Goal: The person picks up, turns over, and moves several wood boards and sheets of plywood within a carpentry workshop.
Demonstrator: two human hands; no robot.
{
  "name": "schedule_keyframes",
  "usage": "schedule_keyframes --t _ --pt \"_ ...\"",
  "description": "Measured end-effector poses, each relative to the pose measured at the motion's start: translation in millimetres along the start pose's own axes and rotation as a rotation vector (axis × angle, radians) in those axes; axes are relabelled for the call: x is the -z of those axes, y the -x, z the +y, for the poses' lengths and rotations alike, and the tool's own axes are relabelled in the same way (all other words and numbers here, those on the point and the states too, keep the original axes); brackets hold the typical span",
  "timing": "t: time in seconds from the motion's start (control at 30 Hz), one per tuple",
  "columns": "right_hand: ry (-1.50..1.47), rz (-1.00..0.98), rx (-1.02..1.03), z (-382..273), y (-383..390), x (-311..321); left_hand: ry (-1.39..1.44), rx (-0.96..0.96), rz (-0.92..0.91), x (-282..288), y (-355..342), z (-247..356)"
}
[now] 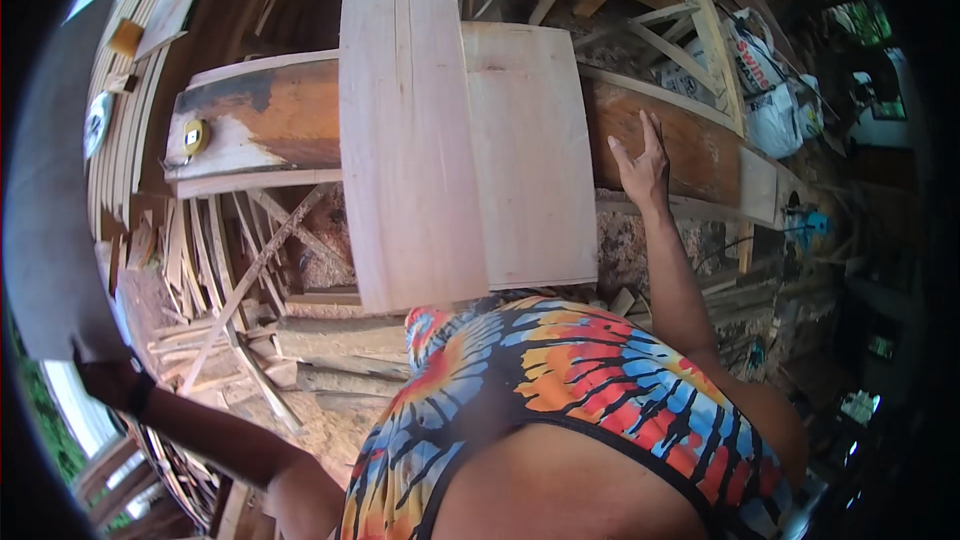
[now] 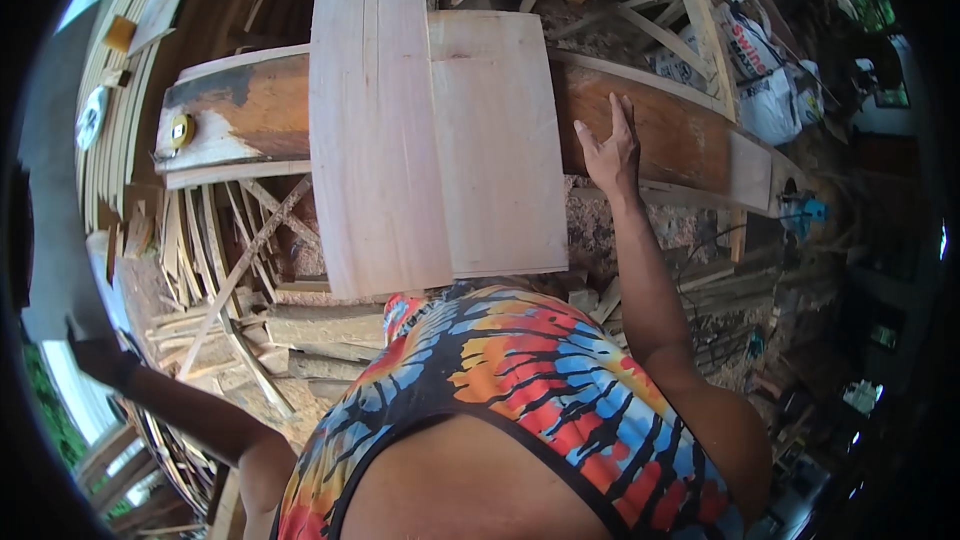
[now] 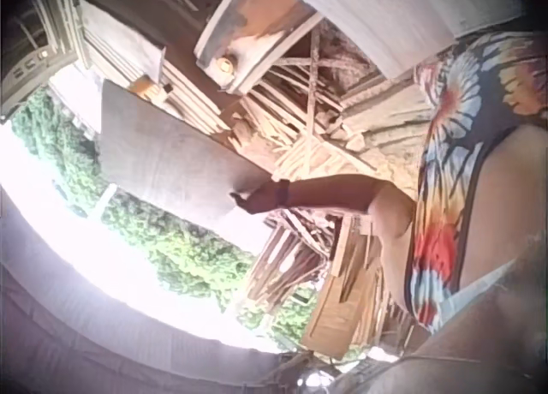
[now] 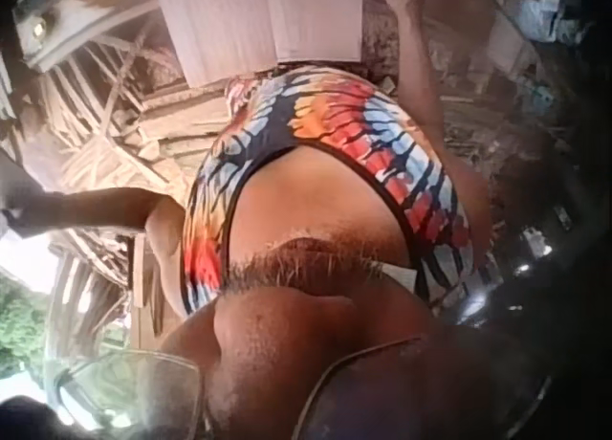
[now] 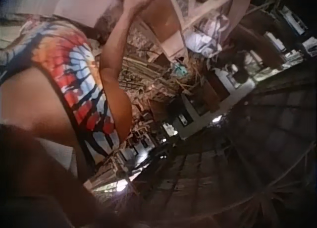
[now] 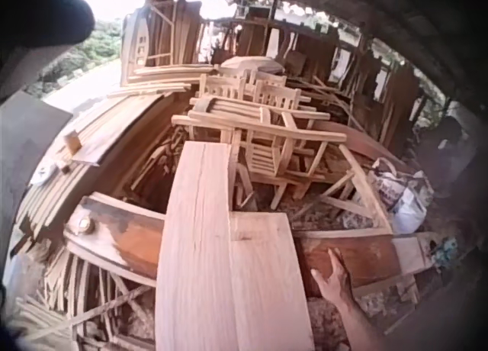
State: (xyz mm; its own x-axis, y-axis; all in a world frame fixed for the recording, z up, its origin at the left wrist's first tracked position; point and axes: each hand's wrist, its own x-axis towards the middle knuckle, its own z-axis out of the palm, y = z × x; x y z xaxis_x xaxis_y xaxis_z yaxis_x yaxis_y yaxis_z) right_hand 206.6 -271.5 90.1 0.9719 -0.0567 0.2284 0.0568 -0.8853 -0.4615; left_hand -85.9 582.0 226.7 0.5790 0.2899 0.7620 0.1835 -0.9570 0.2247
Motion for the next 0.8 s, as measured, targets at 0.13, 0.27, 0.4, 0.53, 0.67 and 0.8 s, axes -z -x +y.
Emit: schedule_keyframes --t 0.13,0.27,0.4,0.53,0.67,0.8 --pt "-0.138 -0.013 0.139 39.9 -24.6 3.9 1.125 1.233 0.255 -51.4 92.0 188.0" --pt "-0.285 -0.067 0.216 69.6 -35.0 19.8 1.753 1.225 -0.134 -105.1 218.9 384.6" --pt "-0.357 -0.100 0.281 88.8 -47.6 27.9 1.728 1.701 -0.101 -140.1 252.3 574.4" --pt "-0.412 -0.129 0.313 99.6 -56.2 19.9 1.663 1.854 -0.041 -164.5 284.0 663.5" --pt "-0.486 -0.149 0.372 93.8 -55.4 3.4 1.573 1.790 -0.216 -171.3 310.0 681.1" --pt "-0.584 -0.394 0.173 86.0 -40.2 -5.6 1.118 1.857 -0.534 -156.3 268.1 703.6"
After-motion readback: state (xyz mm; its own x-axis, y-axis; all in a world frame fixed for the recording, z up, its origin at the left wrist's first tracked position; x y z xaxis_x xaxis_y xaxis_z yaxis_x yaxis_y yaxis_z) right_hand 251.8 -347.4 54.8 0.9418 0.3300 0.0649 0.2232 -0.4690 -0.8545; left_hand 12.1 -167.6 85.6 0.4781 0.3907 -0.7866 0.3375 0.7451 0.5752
